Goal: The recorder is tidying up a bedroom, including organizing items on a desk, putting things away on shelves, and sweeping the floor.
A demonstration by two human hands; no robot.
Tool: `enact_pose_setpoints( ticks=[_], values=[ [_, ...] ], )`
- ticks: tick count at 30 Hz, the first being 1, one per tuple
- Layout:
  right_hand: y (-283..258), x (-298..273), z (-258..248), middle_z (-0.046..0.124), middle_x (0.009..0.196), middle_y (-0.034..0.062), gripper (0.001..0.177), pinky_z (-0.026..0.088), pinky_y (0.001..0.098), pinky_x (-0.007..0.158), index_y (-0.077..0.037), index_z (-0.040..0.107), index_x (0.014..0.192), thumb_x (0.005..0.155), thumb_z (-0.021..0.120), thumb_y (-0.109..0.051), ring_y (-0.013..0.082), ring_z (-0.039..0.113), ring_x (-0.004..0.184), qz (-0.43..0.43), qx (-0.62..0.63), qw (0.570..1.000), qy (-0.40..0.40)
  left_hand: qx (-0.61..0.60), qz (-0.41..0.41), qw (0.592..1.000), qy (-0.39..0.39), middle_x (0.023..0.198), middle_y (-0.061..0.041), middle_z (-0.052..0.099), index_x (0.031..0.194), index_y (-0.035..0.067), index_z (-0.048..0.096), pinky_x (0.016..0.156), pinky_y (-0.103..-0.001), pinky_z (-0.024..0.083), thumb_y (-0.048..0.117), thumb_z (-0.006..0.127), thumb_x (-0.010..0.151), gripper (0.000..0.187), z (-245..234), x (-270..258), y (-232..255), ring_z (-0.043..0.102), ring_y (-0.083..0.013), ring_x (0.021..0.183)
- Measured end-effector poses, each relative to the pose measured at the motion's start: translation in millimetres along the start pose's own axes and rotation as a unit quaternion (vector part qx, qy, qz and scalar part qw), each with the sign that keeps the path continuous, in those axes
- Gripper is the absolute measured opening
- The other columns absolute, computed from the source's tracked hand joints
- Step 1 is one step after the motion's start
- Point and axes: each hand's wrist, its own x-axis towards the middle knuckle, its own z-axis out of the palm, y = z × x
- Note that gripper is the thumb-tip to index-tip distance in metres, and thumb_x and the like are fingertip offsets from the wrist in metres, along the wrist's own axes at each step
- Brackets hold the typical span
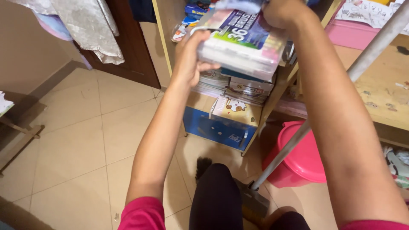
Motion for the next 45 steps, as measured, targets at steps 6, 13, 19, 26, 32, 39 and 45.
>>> enact_pose_setpoints(
  ticks=[6,13,19,26,32,39,45],
  values=[
    [-7.7,-24.5,2.3,0.071,0.085,0.0209,0.025,0.053,0.0444,0.060,0.005,0.071,0.102,0.105,0.055,-0.013,0.0270,0.068,0.068,0.010,-0.050,0.998,-0.041,-0.013,-0.005,1.000,0.002,0.112,-0.021,0.070,0.132,-0.002,0.058,0.057,-0.039,0.068,0.027,0.066,0.089,0.052,-20.3,-61.0,8.5,0.077,-0.0287,0.089],
    [-1.9,-64.8,13.0,0.073,0.105,0.0203,0.039,0.056,0.0426,0.072,-0.004,0.062,0.131,0.096,0.070,-0.018,0.0316,0.074,0.087,-0.116,-0.003,0.988,0.100,-0.061,-0.004,0.997,0.041,0.115,-0.022,0.068,0.142,-0.008,0.050,0.058,-0.040,0.066,0.024,0.064,0.092,0.061,-57.6,-119.5,2.4,0.075,-0.0304,0.087],
    [-3.7,-157.3,34.9,0.074,0.111,0.0227,0.061,0.054,0.0473,0.088,-0.009,0.049,0.157,0.100,0.071,-0.017,0.0394,0.071,0.100,-0.205,0.002,0.969,0.141,-0.062,0.027,0.998,0.019,0.123,-0.017,0.061,0.161,-0.007,0.043,0.053,-0.022,0.042,0.012,0.066,0.091,0.077,-70.8,-170.7,3.2,0.056,-0.0163,0.087],
    [22.4,-320.2,42.5,0.075,0.094,0.0116,0.051,0.056,0.0328,0.060,-0.009,0.057,0.150,0.101,0.069,-0.017,0.0180,0.068,0.069,-0.007,0.251,0.968,0.024,-0.037,0.004,0.998,-0.047,0.143,-0.025,0.060,0.152,-0.015,0.041,0.112,-0.036,0.049,0.022,0.073,0.075,0.091,-100.9,-212.6,-19.7,0.065,-0.0282,0.127],
    [110.6,-417.4,14.1,0.071,0.121,0.0141,0.066,0.063,0.0296,0.074,0.000,0.052,0.144,0.086,0.078,-0.019,0.0173,0.072,0.096,-0.058,0.272,0.957,-0.080,-0.053,-0.130,0.979,-0.150,0.132,-0.030,0.065,0.150,-0.017,0.047,0.102,-0.042,0.051,0.024,0.077,0.065,0.099,-67.9,-232.5,-57.9,0.067,-0.0359,0.113],
    [278.6,-495.3,-45.2,0.059,0.140,0.0160,0.085,0.056,0.0334,0.086,0.001,0.040,0.156,0.088,0.075,-0.035,0.0204,0.062,0.114,0.029,0.367,0.917,-0.155,0.015,-0.158,0.935,-0.317,0.142,-0.020,0.064,0.152,-0.006,0.050,0.112,-0.036,0.048,0.021,0.078,0.071,0.090,74.8,-244.7,-100.4,0.064,-0.0264,0.127],
    [388.0,-527.0,-51.4,0.066,0.130,0.0180,0.075,0.053,0.0365,0.093,0.008,0.051,0.148,0.089,0.073,-0.033,0.0242,0.067,0.112,0.155,0.550,0.821,0.014,0.060,-0.185,0.934,-0.299,0.132,-0.020,0.062,0.153,0.008,0.039,0.097,-0.040,0.059,0.031,0.076,0.089,0.078,164.0,-256.8,-176.7,0.067,-0.0279,0.116]
  ],
)
